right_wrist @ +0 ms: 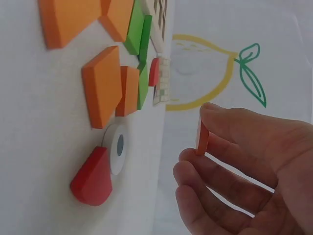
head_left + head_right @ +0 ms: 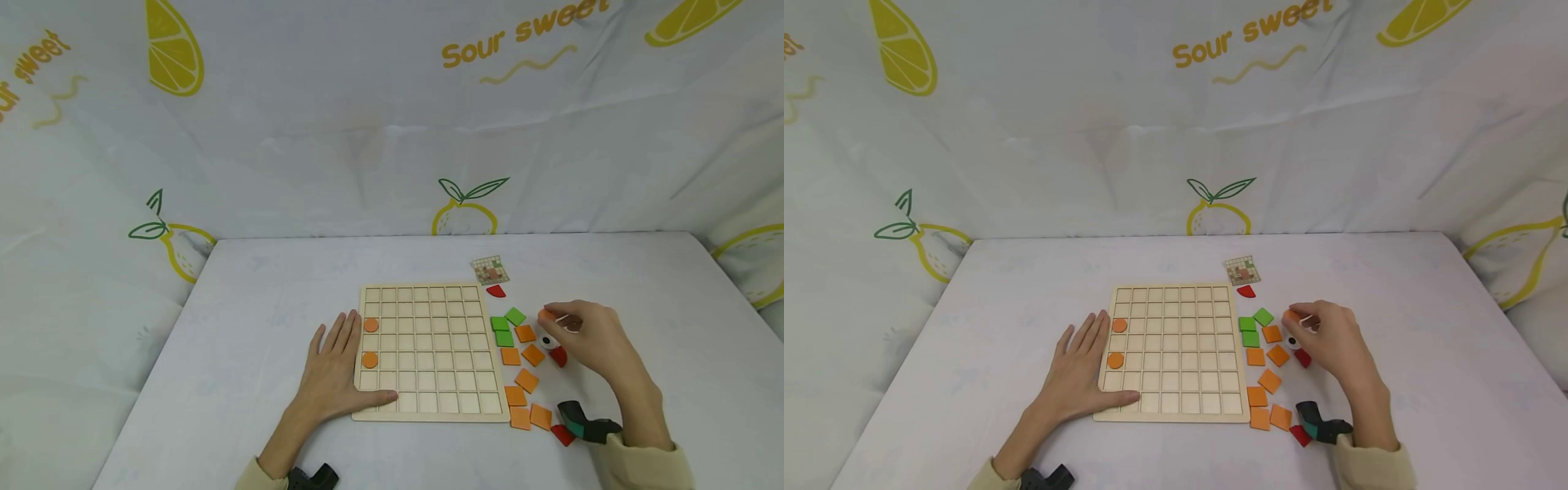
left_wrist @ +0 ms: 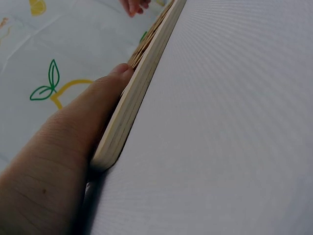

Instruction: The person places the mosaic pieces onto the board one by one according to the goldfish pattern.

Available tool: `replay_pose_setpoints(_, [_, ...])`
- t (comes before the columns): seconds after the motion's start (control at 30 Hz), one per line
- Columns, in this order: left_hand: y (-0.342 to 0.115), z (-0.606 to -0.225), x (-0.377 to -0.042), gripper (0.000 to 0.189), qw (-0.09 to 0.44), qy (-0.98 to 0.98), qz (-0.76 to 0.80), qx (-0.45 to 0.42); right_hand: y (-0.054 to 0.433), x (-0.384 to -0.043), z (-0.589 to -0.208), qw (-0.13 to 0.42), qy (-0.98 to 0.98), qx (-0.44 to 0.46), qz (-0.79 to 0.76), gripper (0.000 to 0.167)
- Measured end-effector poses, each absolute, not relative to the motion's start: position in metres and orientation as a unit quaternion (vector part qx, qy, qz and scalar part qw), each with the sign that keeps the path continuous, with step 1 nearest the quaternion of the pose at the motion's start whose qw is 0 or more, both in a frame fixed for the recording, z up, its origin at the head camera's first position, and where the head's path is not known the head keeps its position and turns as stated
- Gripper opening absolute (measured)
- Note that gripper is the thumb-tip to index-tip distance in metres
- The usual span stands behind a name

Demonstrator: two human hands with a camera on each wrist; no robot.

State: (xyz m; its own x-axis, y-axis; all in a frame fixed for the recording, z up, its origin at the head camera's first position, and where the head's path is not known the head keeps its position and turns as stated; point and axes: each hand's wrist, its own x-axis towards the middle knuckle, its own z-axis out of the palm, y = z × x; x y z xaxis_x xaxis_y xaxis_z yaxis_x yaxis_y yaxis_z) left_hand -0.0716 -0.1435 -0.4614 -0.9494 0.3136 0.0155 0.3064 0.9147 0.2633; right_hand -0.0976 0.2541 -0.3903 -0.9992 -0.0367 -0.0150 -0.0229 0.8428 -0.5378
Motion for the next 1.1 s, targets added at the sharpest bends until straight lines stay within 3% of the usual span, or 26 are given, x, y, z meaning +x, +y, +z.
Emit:
replay_pose_setpoints(0.53, [-0.143,-0.462,-0.071,0.14,-0.004,0.976,0.142,0.164,0.242,-0.088,-0.373,-0.026,0.952,-0.057,-0.3,0.037])
replay_pose_setpoints(0.83, [-0.142,-0.463,-0.072,0.141,-0.004,0.977,0.136,0.163,0.224,-0.086,-0.367,-0.069,0.942,-0.106,-0.311,0.025])
replay_pose_setpoints(1.1, [-0.142,-0.461,-0.071,0.14,-0.007,0.977,0.143,0.161,0.195,-0.082,-0.364,-0.063,0.932,-0.143,-0.327,0.022])
